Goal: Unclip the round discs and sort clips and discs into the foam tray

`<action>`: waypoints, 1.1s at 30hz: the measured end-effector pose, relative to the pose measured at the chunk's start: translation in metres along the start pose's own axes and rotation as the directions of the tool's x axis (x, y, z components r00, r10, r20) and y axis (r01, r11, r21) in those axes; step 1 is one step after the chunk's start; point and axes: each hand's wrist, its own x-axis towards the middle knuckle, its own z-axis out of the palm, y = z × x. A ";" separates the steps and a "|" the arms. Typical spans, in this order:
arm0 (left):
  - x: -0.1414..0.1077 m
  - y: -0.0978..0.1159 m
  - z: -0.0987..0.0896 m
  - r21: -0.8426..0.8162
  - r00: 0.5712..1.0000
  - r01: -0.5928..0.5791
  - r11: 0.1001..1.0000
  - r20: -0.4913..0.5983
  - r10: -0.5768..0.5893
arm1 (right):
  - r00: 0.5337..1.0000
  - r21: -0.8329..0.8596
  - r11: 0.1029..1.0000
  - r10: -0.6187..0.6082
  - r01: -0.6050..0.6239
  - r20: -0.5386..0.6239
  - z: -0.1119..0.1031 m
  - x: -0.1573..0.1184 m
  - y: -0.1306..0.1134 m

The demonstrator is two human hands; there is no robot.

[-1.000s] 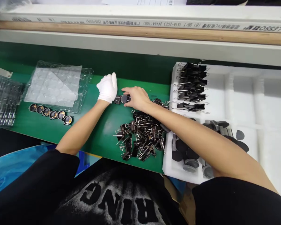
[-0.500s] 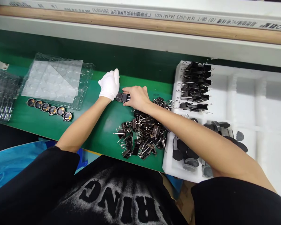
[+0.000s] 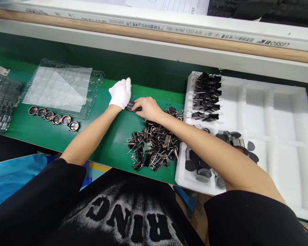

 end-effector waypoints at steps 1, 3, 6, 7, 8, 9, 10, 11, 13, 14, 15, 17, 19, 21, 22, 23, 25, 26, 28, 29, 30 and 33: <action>0.000 0.000 0.000 0.001 1.000 -0.004 1.000 -0.002 0.004 | 1.000 -0.012 1.000 -0.006 0.006 0.007 0.001 0.000 0.001; 0.000 0.000 0.000 0.000 1.000 -0.012 1.000 -0.005 0.012 | 1.000 -0.042 0.999 -0.022 0.023 0.020 0.001 0.000 0.000; -0.001 0.000 0.000 -0.005 1.000 -0.010 1.000 -0.009 0.010 | 1.000 -0.034 0.999 -0.025 0.025 0.012 0.000 -0.001 -0.002; -0.001 0.000 0.001 -0.010 1.000 -0.005 1.000 -0.012 0.005 | 1.000 -0.019 1.000 -0.007 0.007 0.000 -0.001 -0.001 -0.003; -0.001 0.000 0.001 -0.017 1.000 -0.002 1.000 -0.016 0.002 | 1.000 -0.003 1.000 0.016 -0.016 -0.013 -0.001 -0.001 -0.004; -0.001 -0.001 0.002 -0.027 1.000 0.000 1.000 -0.021 -0.001 | 0.999 0.008 0.999 0.040 -0.040 -0.024 -0.002 -0.001 -0.004; -0.001 -0.001 0.004 -0.038 1.000 0.000 0.999 -0.026 -0.001 | 0.998 0.016 0.998 0.060 -0.060 -0.033 -0.002 -0.001 -0.005; 0.000 -0.002 0.005 -0.049 0.999 0.001 0.999 -0.035 -0.003 | 0.997 0.019 0.997 0.072 -0.071 -0.037 -0.002 -0.001 -0.005; 0.001 -0.003 0.008 -0.074 0.999 0.002 0.997 -0.054 -0.006 | 0.997 0.024 0.997 0.077 -0.077 -0.031 -0.002 0.000 -0.005; 0.002 -0.004 0.008 -0.090 0.998 0.003 0.996 -0.061 -0.008 | 0.997 0.029 0.997 0.077 -0.076 -0.024 -0.003 0.000 -0.005; 0.003 -0.005 0.008 -0.113 0.998 0.005 0.994 -0.061 -0.012 | 0.997 0.040 0.996 0.075 -0.074 -0.018 -0.004 0.001 -0.005; 0.004 -0.007 0.002 -0.222 1.000 0.009 0.975 -0.024 -0.015 | 0.997 0.106 0.992 0.075 -0.075 -0.002 -0.008 0.005 -0.006; 0.003 -0.009 -0.010 -0.435 0.999 0.022 0.900 0.045 -0.002 | 0.994 0.270 0.956 0.109 -0.112 0.026 -0.017 0.008 -0.008; -0.004 -0.013 -0.030 -0.645 0.994 0.032 0.763 0.103 0.046 | 0.979 0.485 0.850 0.183 -0.206 0.094 -0.031 0.010 -0.013; -0.009 -0.014 -0.041 -0.705 0.991 0.025 0.709 0.113 0.077 | 0.965 0.584 0.769 0.220 -0.260 0.140 -0.039 0.010 -0.016; -0.017 -0.015 -0.052 -0.716 0.987 0.000 0.698 0.113 0.116 | 0.951 0.665 0.680 0.245 -0.307 0.189 -0.047 0.008 -0.019; -0.034 -0.015 -0.074 -0.597 0.977 -0.123 0.793 0.069 0.204 | 0.928 0.764 0.530 0.260 -0.368 0.266 -0.061 -0.001 -0.027; -0.043 -0.013 -0.082 -0.479 0.967 -0.200 0.855 0.045 0.252 | 0.923 0.792 0.478 0.260 -0.379 0.285 -0.066 -0.007 -0.032; -0.059 -0.006 -0.095 -0.281 0.955 -0.277 0.919 0.026 0.296 | 0.928 0.814 0.453 0.248 -0.364 0.277 -0.072 -0.021 -0.040; -0.065 -0.001 -0.099 -0.213 0.954 -0.287 0.934 0.025 0.299 | 0.939 0.812 0.480 0.246 -0.332 0.239 -0.072 -0.029 -0.043; -0.070 0.004 -0.102 -0.171 0.955 -0.286 0.943 0.024 0.294 | 0.952 0.801 0.523 0.244 -0.290 0.186 -0.072 -0.037 -0.047; -0.079 0.019 -0.102 -0.121 0.963 -0.261 0.958 0.032 0.267 | 0.967 0.737 0.653 0.253 -0.172 0.001 -0.066 -0.059 -0.055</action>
